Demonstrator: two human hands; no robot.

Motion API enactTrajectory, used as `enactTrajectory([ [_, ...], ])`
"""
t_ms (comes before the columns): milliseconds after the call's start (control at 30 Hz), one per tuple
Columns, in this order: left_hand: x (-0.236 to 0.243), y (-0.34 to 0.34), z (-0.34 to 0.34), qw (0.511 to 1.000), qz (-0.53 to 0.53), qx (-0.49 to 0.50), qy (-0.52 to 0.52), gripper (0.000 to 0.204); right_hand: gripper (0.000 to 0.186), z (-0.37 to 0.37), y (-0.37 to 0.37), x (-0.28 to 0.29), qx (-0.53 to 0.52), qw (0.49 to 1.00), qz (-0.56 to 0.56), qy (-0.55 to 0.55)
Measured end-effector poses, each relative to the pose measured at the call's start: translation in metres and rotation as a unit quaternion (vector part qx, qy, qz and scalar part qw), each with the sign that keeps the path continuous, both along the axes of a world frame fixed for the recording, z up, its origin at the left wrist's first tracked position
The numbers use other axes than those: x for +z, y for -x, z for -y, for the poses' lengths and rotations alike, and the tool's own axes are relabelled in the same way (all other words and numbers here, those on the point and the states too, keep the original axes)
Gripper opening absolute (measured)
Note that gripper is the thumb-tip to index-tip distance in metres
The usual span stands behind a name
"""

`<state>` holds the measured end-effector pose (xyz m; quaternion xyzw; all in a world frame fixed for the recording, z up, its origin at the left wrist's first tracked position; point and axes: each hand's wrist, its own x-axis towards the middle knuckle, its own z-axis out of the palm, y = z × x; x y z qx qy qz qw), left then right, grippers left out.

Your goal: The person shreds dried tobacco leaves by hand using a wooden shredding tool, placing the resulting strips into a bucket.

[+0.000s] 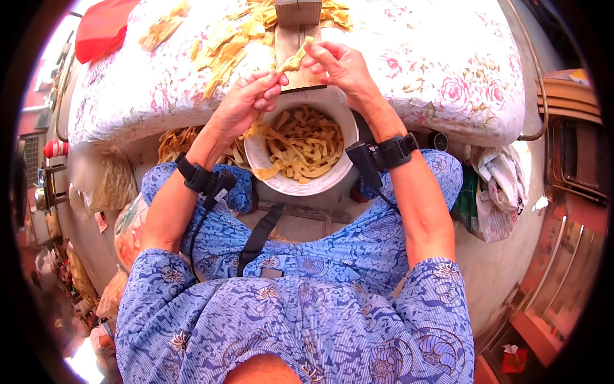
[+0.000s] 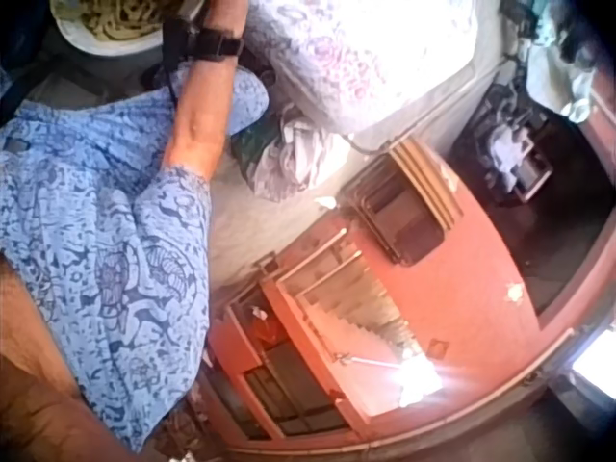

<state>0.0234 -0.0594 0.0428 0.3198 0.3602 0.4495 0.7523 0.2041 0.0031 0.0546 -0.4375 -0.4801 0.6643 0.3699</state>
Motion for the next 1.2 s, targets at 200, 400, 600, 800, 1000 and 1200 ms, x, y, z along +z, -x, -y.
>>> enactTrajectory([
  [200,0.003,0.001,0.0,0.999,0.002,-0.033,0.017,0.019,0.012,0.02,0.02,0.001,0.065,0.993,-0.097,0.028],
  [400,0.018,0.009,-0.023,0.983,-0.163,-0.006,-0.08,0.02,0.013,-0.009,0.008,0.009,0.001,0.993,-0.116,0.015],
  [600,0.003,0.013,-0.081,0.911,-0.348,0.05,-0.214,0.021,0.014,-0.065,0.014,-0.019,-0.106,0.99,-0.073,-0.057],
  [800,-0.039,0.012,-0.096,0.855,-0.445,0.129,-0.235,0.016,0.011,-0.061,0.025,-0.043,-0.095,0.977,0.115,-0.152],
  [1000,-0.013,0.018,-0.064,0.924,-0.339,0.058,-0.165,0.016,0.021,-0.037,-0.005,-0.015,0.07,0.959,0.193,-0.198],
  [1200,0.01,-0.008,-0.021,0.924,-0.318,-0.028,-0.211,0.013,0.016,-0.005,-0.01,0.003,0.106,0.954,0.15,-0.238],
])
